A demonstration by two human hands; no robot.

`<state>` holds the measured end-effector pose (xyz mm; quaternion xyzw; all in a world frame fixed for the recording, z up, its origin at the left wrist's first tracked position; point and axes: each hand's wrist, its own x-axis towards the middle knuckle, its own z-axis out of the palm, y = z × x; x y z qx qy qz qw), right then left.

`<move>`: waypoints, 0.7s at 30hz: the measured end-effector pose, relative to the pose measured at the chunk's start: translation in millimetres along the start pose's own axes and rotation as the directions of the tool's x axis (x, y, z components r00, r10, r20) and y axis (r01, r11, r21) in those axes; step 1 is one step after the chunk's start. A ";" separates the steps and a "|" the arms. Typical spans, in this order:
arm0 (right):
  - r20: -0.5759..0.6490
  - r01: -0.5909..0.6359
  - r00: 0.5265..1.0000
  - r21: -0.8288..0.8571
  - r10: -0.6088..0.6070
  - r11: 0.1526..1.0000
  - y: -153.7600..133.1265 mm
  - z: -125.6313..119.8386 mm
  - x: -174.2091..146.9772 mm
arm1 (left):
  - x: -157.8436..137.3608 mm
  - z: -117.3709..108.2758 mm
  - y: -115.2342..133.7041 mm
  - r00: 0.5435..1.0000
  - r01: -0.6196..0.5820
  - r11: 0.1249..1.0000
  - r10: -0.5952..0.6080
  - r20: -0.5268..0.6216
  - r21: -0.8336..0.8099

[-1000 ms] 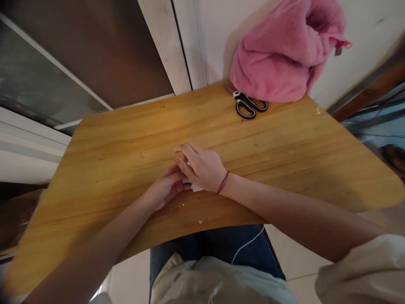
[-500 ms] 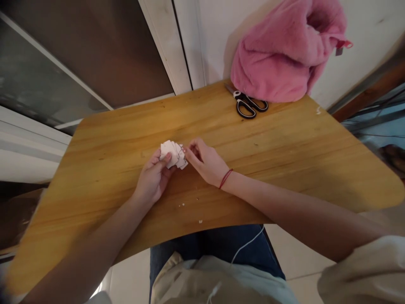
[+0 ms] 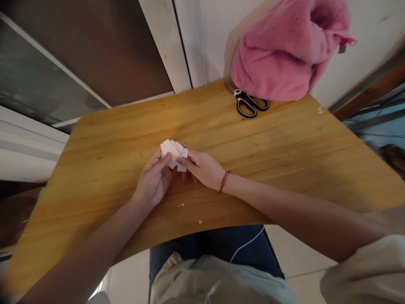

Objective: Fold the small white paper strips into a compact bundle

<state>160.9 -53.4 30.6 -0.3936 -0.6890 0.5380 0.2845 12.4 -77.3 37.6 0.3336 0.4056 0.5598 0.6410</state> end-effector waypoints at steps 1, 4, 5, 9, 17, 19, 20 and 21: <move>0.012 0.007 1.000 0.012 -0.007 1.000 0.4 0.0 0.3 | 0.5 -0.5 0.5 1.000 0.002 1.000 -0.002 -0.008 -0.005; -0.011 0.013 1.000 0.054 -0.013 0.998 2.7 0.2 0.8 | 4.8 -4.9 3.6 0.998 0.007 1.000 -0.009 -0.060 -0.024; -0.020 0.016 1.000 0.068 -0.015 0.998 3.8 0.2 0.8 | 7.1 -7.5 5.1 0.997 0.000 1.000 -0.003 -0.081 -0.030; -0.049 0.025 0.999 0.133 -0.019 0.991 7.7 -0.1 0.1 | 17.0 -20.3 10.3 0.982 -0.078 0.995 0.066 -0.175 -0.060; -0.030 -0.039 0.999 0.154 0.044 0.987 4.1 -1.0 -0.1 | 9.3 -9.8 6.5 0.993 0.061 0.996 -0.067 -0.096 -0.069; -0.023 -0.080 0.996 0.152 0.084 0.985 2.4 -1.4 0.0 | 4.1 -3.1 5.7 0.994 0.103 0.988 -0.106 -0.022 -0.114; -0.026 -0.091 0.995 0.148 0.096 0.985 1.7 -1.5 0.0 | 1.9 -0.6 5.6 0.994 0.113 0.986 -0.112 0.008 -0.122; -0.029 -0.099 0.994 0.140 0.104 0.985 1.2 -1.7 -0.1 | 0.2 1.1 5.8 0.994 0.111 0.986 -0.109 0.022 -0.122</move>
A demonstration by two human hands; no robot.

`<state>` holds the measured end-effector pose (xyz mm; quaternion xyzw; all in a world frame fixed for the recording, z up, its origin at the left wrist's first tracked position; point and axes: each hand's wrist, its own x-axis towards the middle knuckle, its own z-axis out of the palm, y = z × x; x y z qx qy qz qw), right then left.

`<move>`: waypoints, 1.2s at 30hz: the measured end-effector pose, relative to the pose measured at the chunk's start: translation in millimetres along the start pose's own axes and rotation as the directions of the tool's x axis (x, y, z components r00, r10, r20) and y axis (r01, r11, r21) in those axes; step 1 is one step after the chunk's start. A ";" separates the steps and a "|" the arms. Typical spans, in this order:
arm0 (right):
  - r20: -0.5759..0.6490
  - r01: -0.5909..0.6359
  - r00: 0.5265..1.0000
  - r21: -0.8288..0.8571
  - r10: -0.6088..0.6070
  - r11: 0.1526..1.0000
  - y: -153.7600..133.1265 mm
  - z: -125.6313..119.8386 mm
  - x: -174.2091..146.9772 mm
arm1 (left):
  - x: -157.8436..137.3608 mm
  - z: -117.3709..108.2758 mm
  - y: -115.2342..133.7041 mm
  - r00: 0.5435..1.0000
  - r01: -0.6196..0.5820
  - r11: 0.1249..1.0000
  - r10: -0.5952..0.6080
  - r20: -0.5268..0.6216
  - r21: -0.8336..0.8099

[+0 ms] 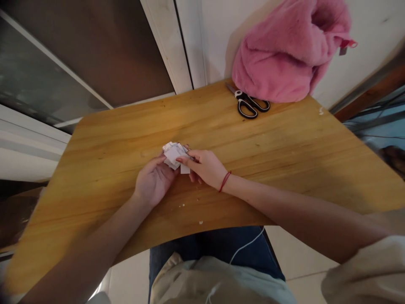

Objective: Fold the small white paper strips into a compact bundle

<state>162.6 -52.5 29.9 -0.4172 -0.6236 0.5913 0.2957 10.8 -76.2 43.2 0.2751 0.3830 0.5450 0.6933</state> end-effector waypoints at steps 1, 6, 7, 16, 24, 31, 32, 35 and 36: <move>-0.003 -0.006 1.000 -0.010 0.006 1.000 -0.3 0.0 -0.2 | -1.3 1.1 0.0 1.000 -0.009 1.000 0.008 0.011 0.007; -0.028 -0.033 0.999 -0.037 0.032 0.999 0.7 0.4 -0.7 | -2.3 0.1 -1.2 0.997 -0.055 0.998 0.052 0.060 0.044; -0.032 -0.035 0.999 -0.044 0.034 0.998 1.1 0.5 -0.7 | -1.9 -0.7 -2.1 0.996 -0.056 0.997 0.052 0.068 0.059; -0.023 0.019 0.999 -0.172 -0.023 0.985 1.3 -0.3 -2.3 | 6.7 -12.2 -4.4 0.997 -0.066 0.994 0.070 -0.043 0.083; -0.209 0.158 0.962 -0.102 -0.176 0.982 -0.1 0.7 -2.3 | 16.7 -24.0 3.6 0.980 -0.115 0.992 0.122 -0.158 0.051; -0.165 0.267 0.919 -0.406 -0.357 0.874 2.9 -3.8 1.8 | 5.3 -3.9 -10.3 0.991 0.017 0.997 -0.027 -0.134 -0.071; -0.164 0.277 0.906 -0.466 -0.390 0.840 3.9 -4.6 2.2 | 4.3 -2.3 -10.4 0.993 0.031 0.995 -0.041 -0.113 -0.090; -0.118 0.310 0.868 -0.630 -0.483 0.711 6.8 -5.9 2.1 | 2.5 -0.5 -8.7 0.996 0.060 0.994 -0.066 -0.064 -0.087; -0.097 0.312 0.861 -0.675 -0.499 0.669 7.4 -6.0 1.6 | 2.1 -0.6 -8.2 0.996 0.067 0.995 -0.071 -0.053 -0.076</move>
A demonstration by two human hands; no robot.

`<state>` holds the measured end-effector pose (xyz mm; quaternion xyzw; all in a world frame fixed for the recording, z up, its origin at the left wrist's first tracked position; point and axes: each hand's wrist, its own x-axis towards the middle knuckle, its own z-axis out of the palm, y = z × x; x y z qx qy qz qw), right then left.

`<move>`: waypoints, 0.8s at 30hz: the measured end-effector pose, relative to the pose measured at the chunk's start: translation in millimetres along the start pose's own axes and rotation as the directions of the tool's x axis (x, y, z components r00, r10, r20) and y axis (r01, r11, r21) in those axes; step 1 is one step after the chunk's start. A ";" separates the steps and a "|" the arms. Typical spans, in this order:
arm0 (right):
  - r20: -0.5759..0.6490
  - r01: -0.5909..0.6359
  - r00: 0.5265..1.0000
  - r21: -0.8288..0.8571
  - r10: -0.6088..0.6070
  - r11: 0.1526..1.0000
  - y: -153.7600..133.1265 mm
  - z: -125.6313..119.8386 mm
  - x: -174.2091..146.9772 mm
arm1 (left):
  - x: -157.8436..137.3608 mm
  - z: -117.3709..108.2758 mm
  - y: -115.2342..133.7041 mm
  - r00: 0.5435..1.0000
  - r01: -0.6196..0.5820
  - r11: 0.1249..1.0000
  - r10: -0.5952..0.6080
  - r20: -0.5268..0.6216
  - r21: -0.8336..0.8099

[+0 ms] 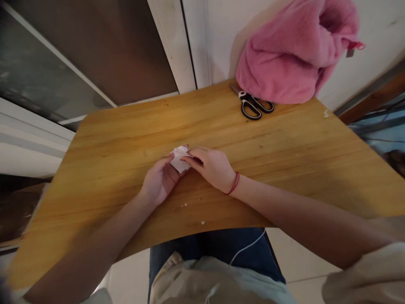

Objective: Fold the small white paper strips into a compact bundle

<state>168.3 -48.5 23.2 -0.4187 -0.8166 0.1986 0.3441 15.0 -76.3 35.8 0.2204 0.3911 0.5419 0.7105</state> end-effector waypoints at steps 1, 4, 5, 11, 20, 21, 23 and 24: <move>0.008 0.019 1.000 -0.047 -0.019 0.999 0.0 -0.1 -0.6 | -0.4 -0.2 0.1 1.000 0.008 1.000 -0.009 0.010 0.009; 0.042 0.066 0.997 -0.140 -0.061 0.988 -1.0 -1.3 -1.7 | -0.9 -1.5 -1.3 0.999 0.040 0.999 -0.041 0.035 0.013; 0.049 0.076 0.996 -0.154 -0.069 0.985 -1.2 -2.0 -1.6 | -0.7 -2.1 -2.1 0.999 0.042 0.999 -0.042 0.031 0.009; 0.005 0.058 0.998 -0.037 -0.058 0.998 -1.1 -6.0 0.6 | 2.1 -4.5 -3.1 0.998 -0.033 0.998 0.035 -0.044 0.055; 0.120 0.032 0.991 0.165 -0.052 0.986 -6.5 -6.9 -1.4 | 3.4 -5.8 1.3 0.999 0.015 1.000 -0.015 -0.028 -0.009; 0.106 0.061 0.991 0.174 -0.080 0.983 -6.7 -6.9 -1.4 | 3.3 -5.6 1.5 1.000 0.008 1.000 -0.008 -0.024 0.000; 0.064 0.126 0.988 0.186 -0.140 0.974 -6.3 -6.9 -1.1 | 2.9 -4.9 1.8 1.000 -0.015 1.000 0.016 -0.025 0.015; 0.049 0.153 0.985 0.186 -0.165 0.970 -5.8 -6.7 -0.8 | 2.8 -4.3 1.9 0.999 -0.021 1.000 0.022 -0.029 0.016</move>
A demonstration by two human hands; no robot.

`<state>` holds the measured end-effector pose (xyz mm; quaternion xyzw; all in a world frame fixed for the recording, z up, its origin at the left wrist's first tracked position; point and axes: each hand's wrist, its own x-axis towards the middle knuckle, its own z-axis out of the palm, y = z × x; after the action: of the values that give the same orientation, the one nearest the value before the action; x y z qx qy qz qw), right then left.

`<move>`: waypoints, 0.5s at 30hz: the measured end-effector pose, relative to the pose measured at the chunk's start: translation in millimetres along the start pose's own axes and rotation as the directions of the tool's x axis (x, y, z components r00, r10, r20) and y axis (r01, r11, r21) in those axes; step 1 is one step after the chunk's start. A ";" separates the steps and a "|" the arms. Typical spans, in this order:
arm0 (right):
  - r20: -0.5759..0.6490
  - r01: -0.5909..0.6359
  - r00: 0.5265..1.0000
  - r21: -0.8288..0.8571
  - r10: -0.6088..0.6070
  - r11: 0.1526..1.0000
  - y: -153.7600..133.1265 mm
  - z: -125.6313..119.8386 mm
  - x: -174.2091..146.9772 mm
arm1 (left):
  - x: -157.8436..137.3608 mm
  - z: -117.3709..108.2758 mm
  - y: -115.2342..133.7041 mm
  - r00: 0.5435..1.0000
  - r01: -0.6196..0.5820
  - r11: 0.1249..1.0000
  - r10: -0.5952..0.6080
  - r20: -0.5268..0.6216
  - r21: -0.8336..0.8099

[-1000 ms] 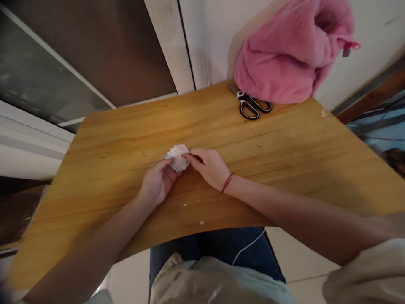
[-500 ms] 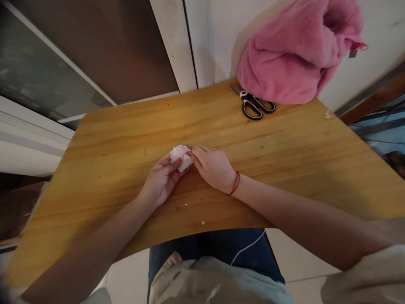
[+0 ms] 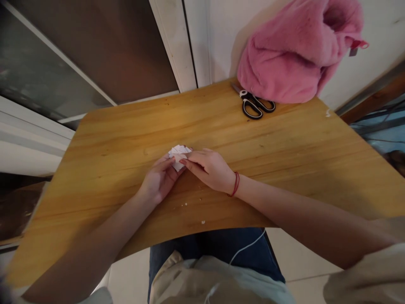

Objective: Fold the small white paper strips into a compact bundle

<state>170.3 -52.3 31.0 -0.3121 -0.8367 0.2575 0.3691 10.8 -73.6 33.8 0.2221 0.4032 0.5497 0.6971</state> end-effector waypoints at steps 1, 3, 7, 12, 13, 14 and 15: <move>0.002 0.017 1.000 -0.003 -0.017 1.000 0.9 0.4 0.3 | -0.1 0.6 0.1 1.000 -0.001 1.000 0.001 -0.005 -0.003; 0.032 0.013 0.999 -0.022 -0.012 1.000 3.0 1.8 0.9 | -0.3 1.9 0.4 1.000 0.021 1.000 -0.021 -0.019 -0.018; 0.120 -0.051 0.990 -0.159 0.071 0.986 6.3 5.2 1.8 | -1.4 3.8 0.6 0.995 0.085 0.994 -0.088 -0.042 -0.069; 0.102 -0.067 0.990 -0.264 0.097 0.962 6.7 4.9 1.3 | -3.7 4.6 -2.1 0.999 0.051 0.998 -0.050 -0.016 0.044; 0.083 -0.067 0.993 -0.248 0.090 0.967 6.7 4.2 1.3 | -3.8 4.6 -2.9 0.999 0.038 0.997 -0.037 -0.017 0.061; 0.051 -0.070 0.995 -0.222 0.083 0.973 6.7 3.4 1.3 | -3.8 4.4 -3.6 0.999 0.029 0.997 -0.028 -0.016 0.070; 0.007 -0.079 0.997 -0.186 0.082 0.979 6.7 2.4 1.4 | -3.5 4.1 -4.1 1.000 0.022 0.997 -0.021 -0.013 0.074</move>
<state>169.9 -47.3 25.8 -0.3769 -0.8464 0.1954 0.3214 16.3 -77.6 34.1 0.2401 0.4300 0.5281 0.6918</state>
